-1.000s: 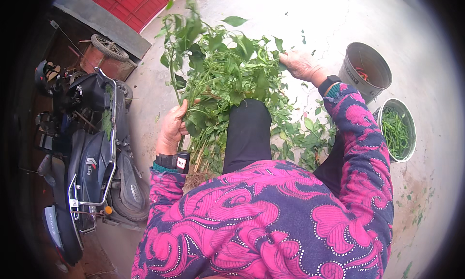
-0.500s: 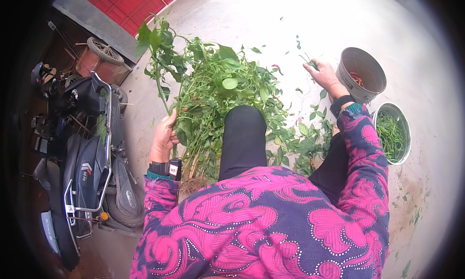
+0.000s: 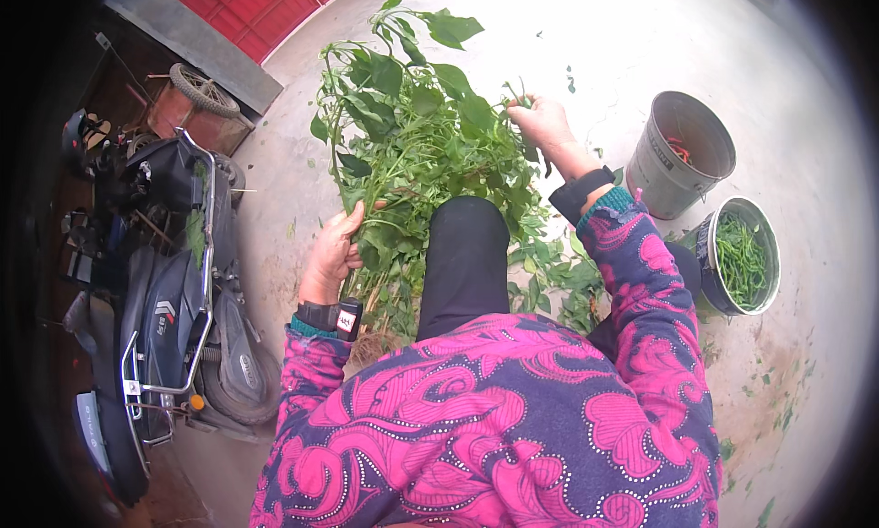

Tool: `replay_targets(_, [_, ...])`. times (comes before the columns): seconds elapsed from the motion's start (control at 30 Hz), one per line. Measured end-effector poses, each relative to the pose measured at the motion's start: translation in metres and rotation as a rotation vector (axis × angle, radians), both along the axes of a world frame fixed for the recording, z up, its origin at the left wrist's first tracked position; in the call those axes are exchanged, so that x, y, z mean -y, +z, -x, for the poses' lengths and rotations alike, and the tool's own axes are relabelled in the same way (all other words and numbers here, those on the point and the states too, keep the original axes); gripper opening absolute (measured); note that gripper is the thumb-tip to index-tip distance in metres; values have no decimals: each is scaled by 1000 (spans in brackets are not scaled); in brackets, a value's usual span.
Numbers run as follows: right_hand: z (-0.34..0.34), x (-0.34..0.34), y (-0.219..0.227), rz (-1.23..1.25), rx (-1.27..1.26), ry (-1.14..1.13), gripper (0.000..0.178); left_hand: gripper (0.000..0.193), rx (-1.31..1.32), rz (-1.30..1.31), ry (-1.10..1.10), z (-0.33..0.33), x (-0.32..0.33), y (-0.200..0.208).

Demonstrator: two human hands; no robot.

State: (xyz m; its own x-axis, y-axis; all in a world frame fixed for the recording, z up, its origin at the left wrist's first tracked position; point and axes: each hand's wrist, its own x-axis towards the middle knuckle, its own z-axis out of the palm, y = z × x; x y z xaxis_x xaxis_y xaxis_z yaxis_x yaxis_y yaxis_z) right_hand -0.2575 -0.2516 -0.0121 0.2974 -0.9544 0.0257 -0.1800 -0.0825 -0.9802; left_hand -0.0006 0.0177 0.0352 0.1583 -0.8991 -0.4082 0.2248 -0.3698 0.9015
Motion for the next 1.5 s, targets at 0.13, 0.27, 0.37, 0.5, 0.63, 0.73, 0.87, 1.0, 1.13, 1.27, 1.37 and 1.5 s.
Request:
replay_targets(0.13, [22, 2, 4, -392, 348, 390, 24, 41, -26, 32, -40, 1, 0, 0])
replay_targets(0.27, [28, -8, 14, -338, 295, 460, 23, 41, -57, -9, 18, 1, -1, 0])
replay_targets(0.37, [24, -14, 18, -283, 321, 494, 26, 42, -88, -9, -5, 1, 0, -1])
replay_targets(0.5, [24, -18, 23, -252, 487, 566, 30, 43, -86, -22, -11, 0, -1, -4])
replay_targets(0.63, [31, -17, 33, -227, 579, 562, 13, 42, -24, -37, -7, -1, -2, -7])
replay_targets(0.73, [42, -9, 31, 125, 9, 429, 15, 41, 107, -75, 60, -2, -2, -9])
replay_targets(0.87, [62, 14, 5, 940, -659, 201, 21, 36, 211, -69, 112, -4, -2, -12])
replay_targets(1.0, [90, 42, -4, 613, -706, -140, 24, 34, 194, -45, 118, -8, -6, -11])
replay_targets(1.13, [83, 20, 20, -87, 211, 57, 13, 32, 232, -77, 151, -8, -7, -12])
replay_targets(1.27, [34, -40, 49, -20, 479, 311, 18, 30, 313, -90, 166, -3, 0, -15])
replay_targets(1.37, [-6, -61, 65, 451, 209, 91, 20, 30, 359, -11, 149, 5, 4, -15])
replay_targets(1.5, [-15, -46, 78, 814, -48, -216, 28, 31, 423, 44, 103, 15, 6, -10])
